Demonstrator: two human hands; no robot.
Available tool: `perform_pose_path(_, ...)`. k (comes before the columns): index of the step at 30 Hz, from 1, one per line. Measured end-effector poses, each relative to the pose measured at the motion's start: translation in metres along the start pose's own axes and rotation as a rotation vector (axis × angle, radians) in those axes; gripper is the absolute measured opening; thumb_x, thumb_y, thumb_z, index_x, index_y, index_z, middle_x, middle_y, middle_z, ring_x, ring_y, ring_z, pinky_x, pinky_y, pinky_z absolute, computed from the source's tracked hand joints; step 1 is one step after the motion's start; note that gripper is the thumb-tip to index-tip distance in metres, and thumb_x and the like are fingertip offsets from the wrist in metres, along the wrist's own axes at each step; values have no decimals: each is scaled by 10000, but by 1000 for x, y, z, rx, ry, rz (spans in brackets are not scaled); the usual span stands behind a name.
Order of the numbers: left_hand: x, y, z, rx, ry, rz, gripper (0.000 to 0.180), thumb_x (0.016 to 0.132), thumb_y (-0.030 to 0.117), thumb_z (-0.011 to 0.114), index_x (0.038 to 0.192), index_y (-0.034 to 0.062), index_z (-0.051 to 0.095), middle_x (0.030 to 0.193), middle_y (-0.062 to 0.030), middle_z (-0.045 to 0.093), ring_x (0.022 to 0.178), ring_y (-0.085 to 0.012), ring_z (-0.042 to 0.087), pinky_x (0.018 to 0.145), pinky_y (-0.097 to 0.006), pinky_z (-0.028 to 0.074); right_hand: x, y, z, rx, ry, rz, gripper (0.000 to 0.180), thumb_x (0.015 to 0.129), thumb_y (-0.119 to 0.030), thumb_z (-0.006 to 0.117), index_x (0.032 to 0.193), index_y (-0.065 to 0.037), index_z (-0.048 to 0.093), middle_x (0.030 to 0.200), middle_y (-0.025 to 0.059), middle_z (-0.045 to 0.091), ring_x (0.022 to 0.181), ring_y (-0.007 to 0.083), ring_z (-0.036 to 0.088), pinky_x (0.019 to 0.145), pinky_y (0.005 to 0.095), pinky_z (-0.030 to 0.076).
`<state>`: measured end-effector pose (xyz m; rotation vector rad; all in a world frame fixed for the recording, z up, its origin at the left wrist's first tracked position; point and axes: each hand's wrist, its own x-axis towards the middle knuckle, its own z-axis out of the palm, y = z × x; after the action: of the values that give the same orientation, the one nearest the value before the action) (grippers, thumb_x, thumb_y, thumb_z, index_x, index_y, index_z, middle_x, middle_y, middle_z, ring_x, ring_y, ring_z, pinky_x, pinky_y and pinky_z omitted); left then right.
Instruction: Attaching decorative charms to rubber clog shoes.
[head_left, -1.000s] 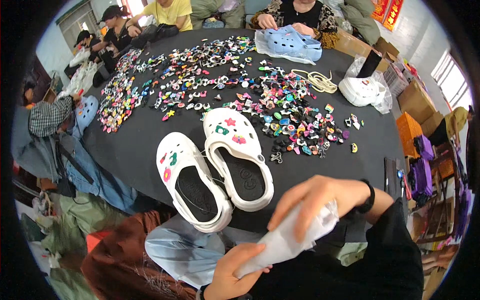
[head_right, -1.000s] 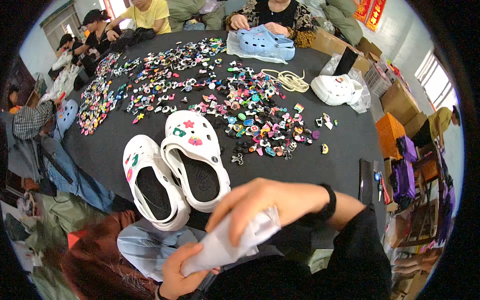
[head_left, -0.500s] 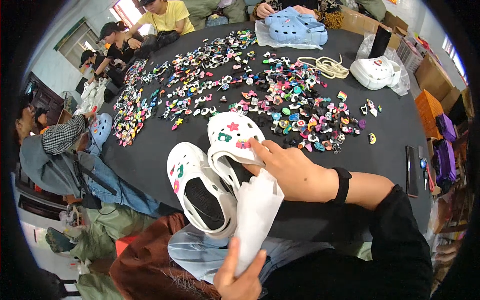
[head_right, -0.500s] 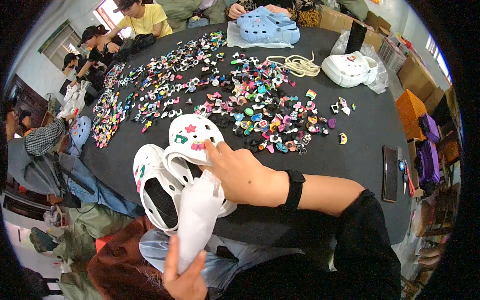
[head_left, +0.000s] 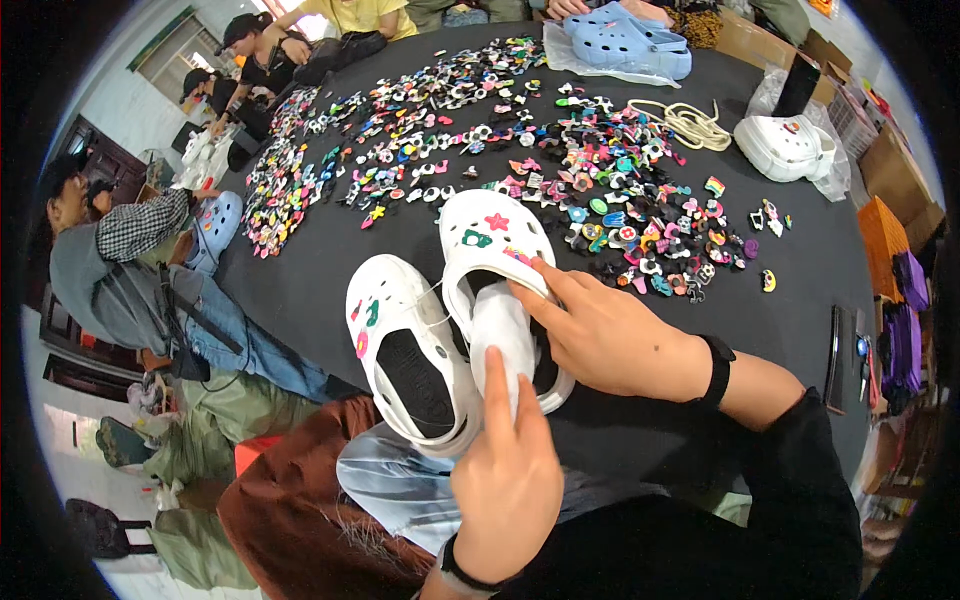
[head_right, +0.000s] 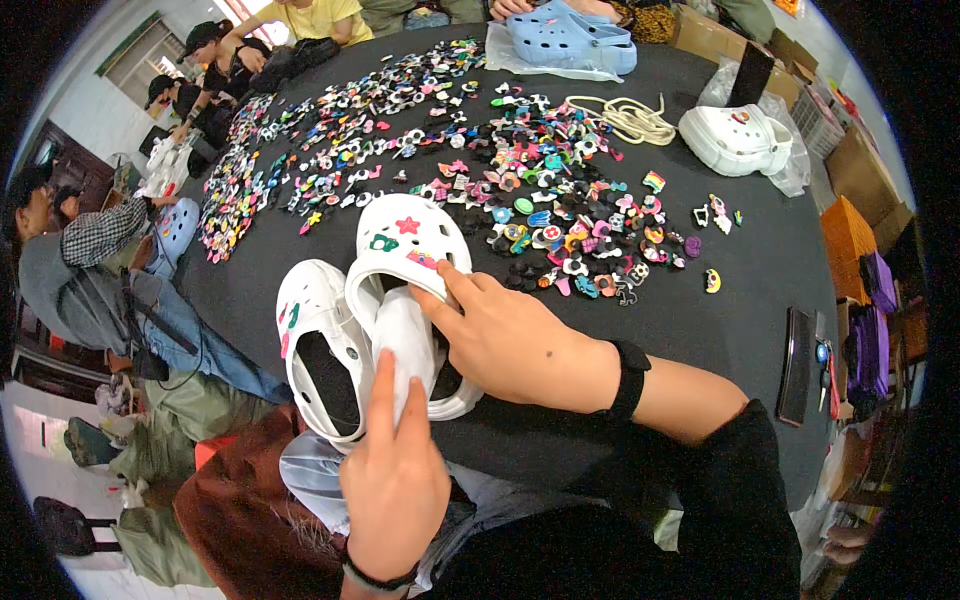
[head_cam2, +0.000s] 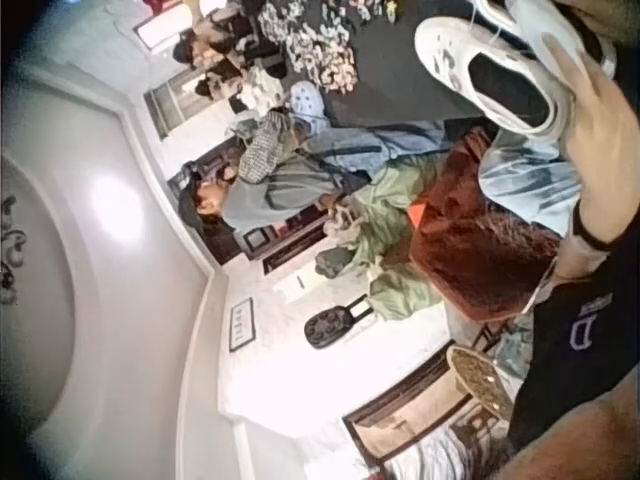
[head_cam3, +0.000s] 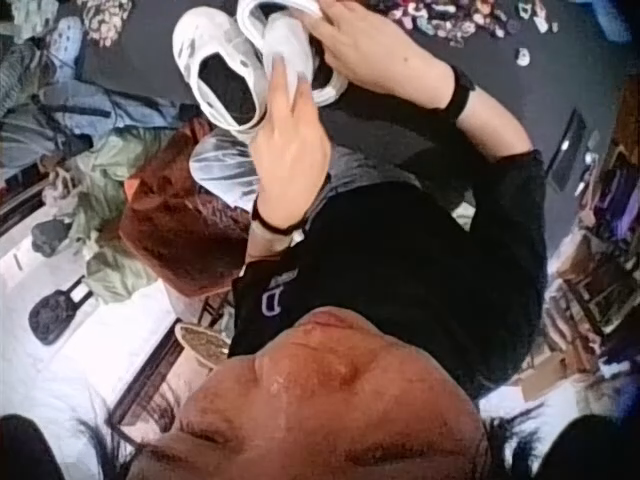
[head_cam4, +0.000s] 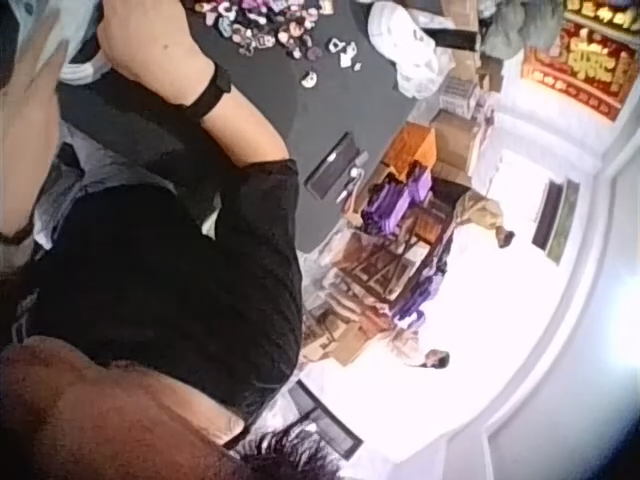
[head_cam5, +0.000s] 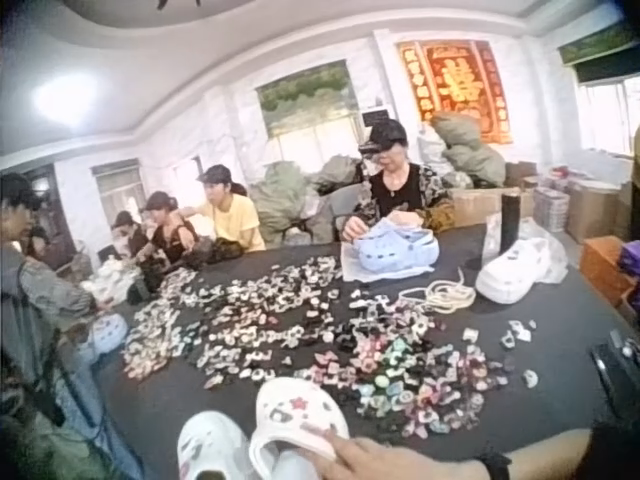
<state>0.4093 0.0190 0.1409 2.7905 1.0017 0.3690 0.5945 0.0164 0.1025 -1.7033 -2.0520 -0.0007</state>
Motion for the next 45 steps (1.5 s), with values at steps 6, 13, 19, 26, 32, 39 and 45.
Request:
perform_pose_path(6, 52, -2, 29, 258, 153, 16, 235, 727, 91, 588, 933, -16, 626, 1278, -238, 481, 483, -143, 605, 426, -252, 477, 6, -3, 4, 39, -24, 1, 594, 757, -115, 594, 1302, 5, 393, 1226, 299, 453, 1014, 389, 540, 830, 405, 496)
perform_pose_path(13, 40, -12, 37, -53, 344, -23, 316, 716, 21, 587, 1015, -59, 523, 1299, -313, 406, 821, -299, 608, 648, -335, 521, 10, -7, -8, 20, -73, 3, 514, 791, -126, 595, 1278, -48, 451, 1217, 281, 482, 973, 384, 576, 791, 410, 499)
perform_pose_path(19, 5, -11, 37, -99, 326, 85, 395, 739, 25, 583, 1116, -83, 535, 1240, -308, 453, 976, -328, 587, 774, -327, 520, 9, -15, -9, -101, -89, 22, 540, 788, -111, 583, 1299, -33, 427, 1281, 303, 427, 1002, 383, 574, 783, 403, 507)
perform_pose_path(26, -1, -28, 45, -129, 350, 75, 465, 776, 68, 536, 1212, -82, 474, 1290, -305, 416, 1072, -338, 550, 874, -366, 484, 20, -21, -1, -49, -173, 42, 511, 761, -77, 576, 1263, -60, 479, 1297, 269, 445, 1024, 402, 566, 811, 408, 502)
perform_pose_path(32, -102, -77, 36, -576, 451, 247, 352, 754, 38, 585, 1104, 3, 592, 1184, -181, 562, 1040, -309, 580, 884, -383, 475, 17, -45, -36, -126, -34, 43, 335, 772, -3, 557, 1102, -45, 601, 1317, 175, 482, 1188, 337, 479, 983, 399, 375)
perform_pose_path(39, -285, -193, 80, -1159, 898, -1178, 161, 843, -49, 492, 908, -9, 634, 792, -57, 638, 729, -114, 593, 675, -228, 474, 33, -78, -27, 72, -83, -3, 297, 782, -40, 587, 1077, 3, 585, 1126, 134, 572, 970, 246, 523, 800, 320, 407)
perform_pose_path(45, -390, -240, 195, -918, 490, -1210, 195, 818, 3, 508, 955, -45, 638, 806, -108, 655, 711, -162, 626, 630, -256, 482, 56, -92, 1, 136, -83, -48, 321, 738, 18, 629, 1056, -14, 599, 962, 83, 604, 813, 169, 517, 660, 266, 377)
